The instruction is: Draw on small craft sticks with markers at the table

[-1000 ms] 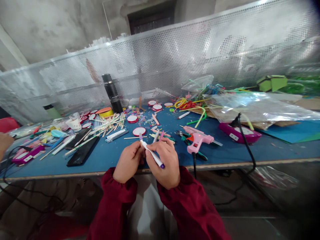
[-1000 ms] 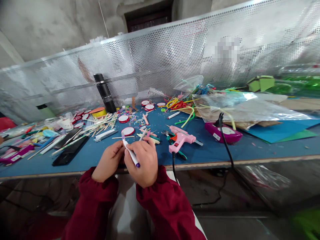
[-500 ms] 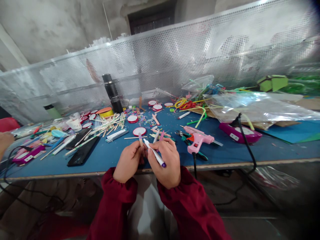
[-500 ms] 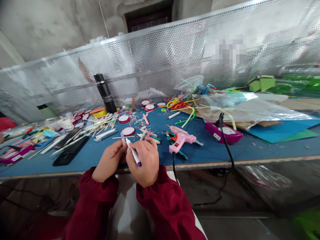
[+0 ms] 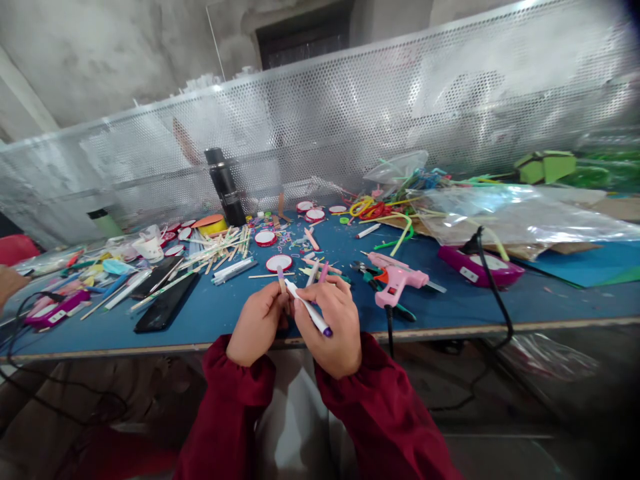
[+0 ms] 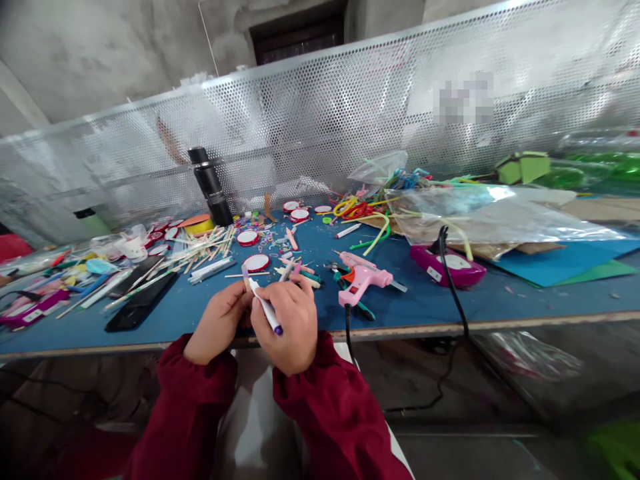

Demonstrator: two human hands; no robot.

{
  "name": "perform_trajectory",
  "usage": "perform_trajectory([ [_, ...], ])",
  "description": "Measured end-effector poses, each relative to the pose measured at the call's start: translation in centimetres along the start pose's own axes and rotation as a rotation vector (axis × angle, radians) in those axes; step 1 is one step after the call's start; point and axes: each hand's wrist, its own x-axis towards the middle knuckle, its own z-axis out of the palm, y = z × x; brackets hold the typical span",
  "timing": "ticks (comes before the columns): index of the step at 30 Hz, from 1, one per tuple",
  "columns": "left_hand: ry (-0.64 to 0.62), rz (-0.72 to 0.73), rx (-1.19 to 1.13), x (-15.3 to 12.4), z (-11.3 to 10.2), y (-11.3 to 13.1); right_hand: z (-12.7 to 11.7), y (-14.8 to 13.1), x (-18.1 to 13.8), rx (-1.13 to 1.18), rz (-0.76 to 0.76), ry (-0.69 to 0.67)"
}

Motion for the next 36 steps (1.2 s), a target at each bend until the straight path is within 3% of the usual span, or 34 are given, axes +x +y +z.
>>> perform_trajectory([
  [36,-0.029,0.011,0.011,-0.08,-0.04,0.09,-0.11,-0.07,0.05,0.018,0.0,0.015],
])
